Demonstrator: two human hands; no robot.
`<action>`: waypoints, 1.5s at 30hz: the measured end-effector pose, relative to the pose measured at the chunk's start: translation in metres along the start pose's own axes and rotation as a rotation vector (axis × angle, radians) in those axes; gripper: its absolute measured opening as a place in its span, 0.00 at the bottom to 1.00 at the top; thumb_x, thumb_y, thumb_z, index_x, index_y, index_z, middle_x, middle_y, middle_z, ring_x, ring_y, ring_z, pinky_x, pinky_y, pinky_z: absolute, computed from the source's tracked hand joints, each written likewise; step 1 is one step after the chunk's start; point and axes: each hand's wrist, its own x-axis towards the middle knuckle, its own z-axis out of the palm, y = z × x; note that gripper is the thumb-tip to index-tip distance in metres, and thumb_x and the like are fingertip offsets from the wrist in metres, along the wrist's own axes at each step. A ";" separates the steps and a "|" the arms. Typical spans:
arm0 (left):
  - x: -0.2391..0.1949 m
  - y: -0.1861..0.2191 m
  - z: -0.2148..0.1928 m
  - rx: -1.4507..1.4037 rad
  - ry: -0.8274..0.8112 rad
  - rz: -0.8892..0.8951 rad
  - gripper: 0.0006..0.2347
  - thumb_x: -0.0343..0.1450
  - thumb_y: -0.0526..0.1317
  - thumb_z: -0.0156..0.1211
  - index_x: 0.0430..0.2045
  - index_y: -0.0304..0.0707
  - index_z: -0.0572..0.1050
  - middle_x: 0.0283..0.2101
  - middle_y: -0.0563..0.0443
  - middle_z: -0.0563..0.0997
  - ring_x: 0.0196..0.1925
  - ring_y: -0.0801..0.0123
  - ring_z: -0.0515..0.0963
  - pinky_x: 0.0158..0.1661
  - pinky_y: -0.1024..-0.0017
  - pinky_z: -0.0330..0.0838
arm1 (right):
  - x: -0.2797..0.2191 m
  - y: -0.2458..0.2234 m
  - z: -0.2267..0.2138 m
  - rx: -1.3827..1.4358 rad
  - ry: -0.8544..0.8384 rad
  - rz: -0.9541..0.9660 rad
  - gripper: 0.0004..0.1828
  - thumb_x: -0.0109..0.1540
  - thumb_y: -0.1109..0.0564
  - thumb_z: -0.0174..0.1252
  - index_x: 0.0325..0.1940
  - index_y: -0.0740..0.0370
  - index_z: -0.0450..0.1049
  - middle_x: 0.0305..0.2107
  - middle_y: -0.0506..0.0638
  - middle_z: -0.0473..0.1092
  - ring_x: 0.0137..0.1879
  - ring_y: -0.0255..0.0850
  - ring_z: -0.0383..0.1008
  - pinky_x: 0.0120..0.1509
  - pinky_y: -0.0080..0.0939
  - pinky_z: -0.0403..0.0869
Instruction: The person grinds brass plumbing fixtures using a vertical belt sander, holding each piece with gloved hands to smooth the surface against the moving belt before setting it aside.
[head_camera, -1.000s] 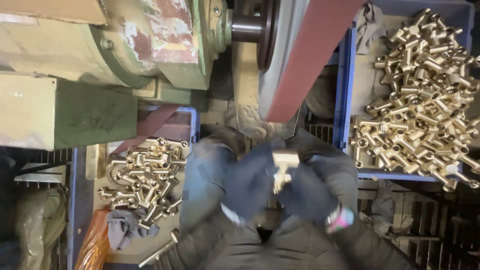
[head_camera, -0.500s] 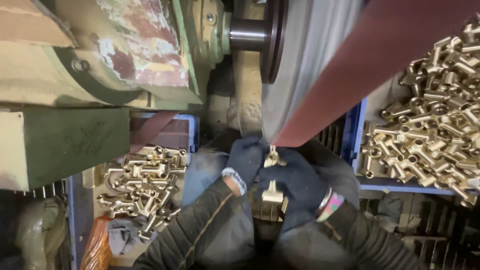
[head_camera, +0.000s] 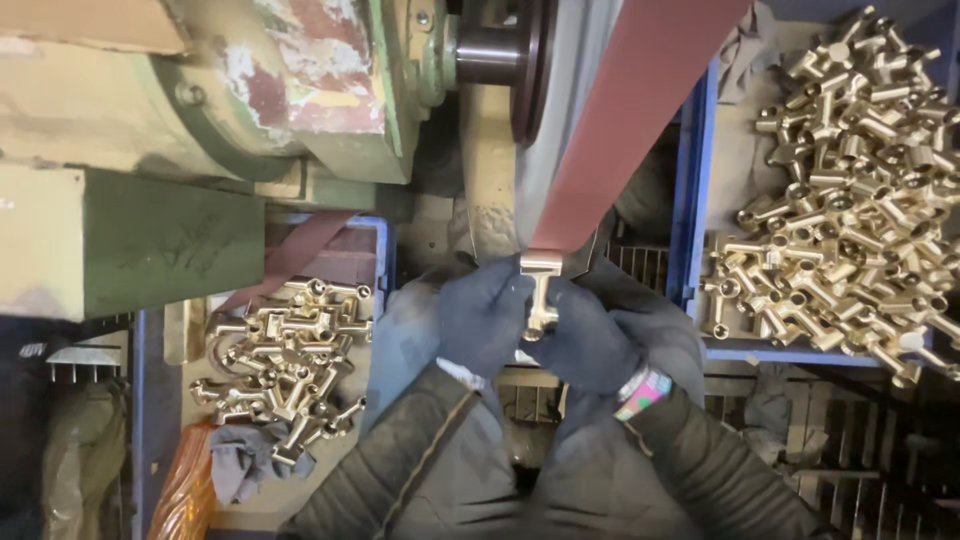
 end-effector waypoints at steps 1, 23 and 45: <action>0.003 -0.003 -0.001 0.026 -0.023 -0.020 0.10 0.70 0.36 0.59 0.42 0.35 0.83 0.33 0.47 0.87 0.33 0.75 0.85 0.37 0.75 0.78 | 0.004 0.002 0.002 0.000 0.005 -0.028 0.19 0.57 0.67 0.66 0.51 0.64 0.72 0.37 0.47 0.76 0.42 0.35 0.79 0.45 0.36 0.80; -0.022 -0.018 -0.010 -0.319 -0.348 -0.119 0.13 0.69 0.31 0.60 0.47 0.28 0.77 0.37 0.53 0.83 0.37 0.77 0.80 0.38 0.76 0.77 | -0.035 -0.013 0.001 -0.177 0.051 0.040 0.36 0.53 0.58 0.70 0.61 0.62 0.63 0.37 0.54 0.76 0.40 0.42 0.81 0.42 0.42 0.79; 0.028 -0.076 0.054 -1.720 -0.397 -0.697 0.19 0.69 0.38 0.59 0.51 0.22 0.71 0.50 0.37 0.79 0.55 0.53 0.81 0.58 0.61 0.76 | 0.048 0.026 -0.099 -0.799 0.042 0.022 0.28 0.53 0.54 0.64 0.58 0.56 0.75 0.48 0.58 0.76 0.55 0.56 0.75 0.60 0.52 0.71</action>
